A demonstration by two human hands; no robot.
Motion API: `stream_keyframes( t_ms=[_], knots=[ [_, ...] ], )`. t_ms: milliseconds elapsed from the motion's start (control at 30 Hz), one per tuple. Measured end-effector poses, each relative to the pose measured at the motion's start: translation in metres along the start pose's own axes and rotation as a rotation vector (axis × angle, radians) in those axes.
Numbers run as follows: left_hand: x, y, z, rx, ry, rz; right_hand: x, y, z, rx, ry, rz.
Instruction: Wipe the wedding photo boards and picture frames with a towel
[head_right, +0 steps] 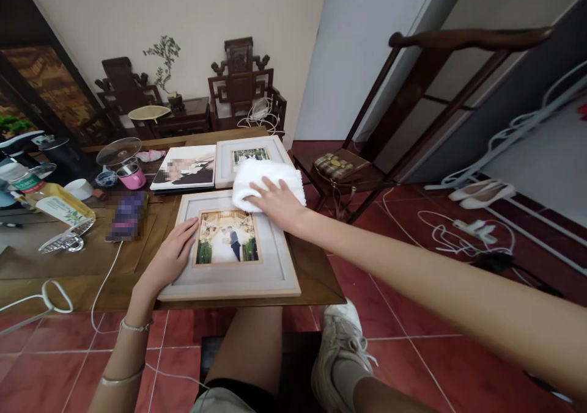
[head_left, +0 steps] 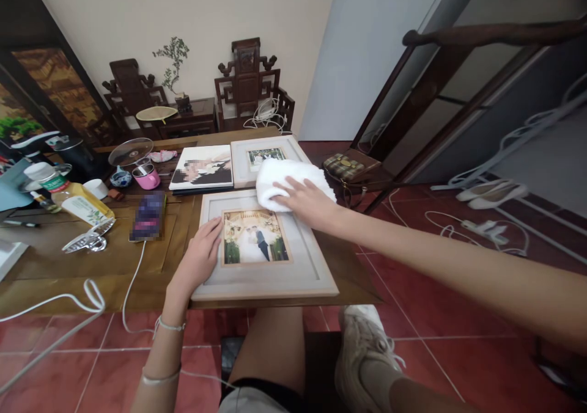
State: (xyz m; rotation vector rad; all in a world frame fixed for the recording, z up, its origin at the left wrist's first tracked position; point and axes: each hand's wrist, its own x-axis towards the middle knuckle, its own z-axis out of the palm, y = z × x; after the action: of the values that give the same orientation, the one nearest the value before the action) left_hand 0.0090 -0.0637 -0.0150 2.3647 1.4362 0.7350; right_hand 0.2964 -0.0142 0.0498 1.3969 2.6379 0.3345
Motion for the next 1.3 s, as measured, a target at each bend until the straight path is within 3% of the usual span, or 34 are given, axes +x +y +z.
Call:
stream_keyframes(
  t_ms=[133,333,467,600,767,900,1000,1100,1300],
  knots=[
    [0.001,0.001,0.000,0.002,-0.007,0.000,-0.011,-0.025,-0.011,0.047,-0.130,-0.077],
    [0.001,0.002,-0.001,0.007,-0.006,0.000,-0.059,-0.097,-0.068,0.343,-0.312,-0.265],
    [0.001,0.004,-0.003,0.011,-0.023,-0.011,-0.078,-0.120,-0.091,0.452,-0.398,-0.398],
    [0.001,0.003,-0.003,0.013,-0.029,-0.014,-0.073,-0.109,-0.063,0.446,-0.257,-0.356],
    [0.001,0.000,0.000,0.008,-0.008,0.016,-0.040,-0.061,-0.010,0.206,-0.082,-0.233],
    [0.001,0.001,-0.001,0.006,-0.020,0.003,-0.006,-0.025,0.005,0.034,0.029,-0.163],
    [0.001,0.001,0.000,0.003,-0.008,-0.008,0.010,-0.015,0.005,-0.016,0.028,-0.104],
    [0.001,0.000,0.001,-0.004,0.011,0.009,0.012,-0.024,-0.001,0.011,-0.044,-0.110],
    [0.000,-0.001,0.002,-0.006,0.014,0.000,-0.032,-0.071,-0.050,0.222,-0.308,-0.267]
  ],
)
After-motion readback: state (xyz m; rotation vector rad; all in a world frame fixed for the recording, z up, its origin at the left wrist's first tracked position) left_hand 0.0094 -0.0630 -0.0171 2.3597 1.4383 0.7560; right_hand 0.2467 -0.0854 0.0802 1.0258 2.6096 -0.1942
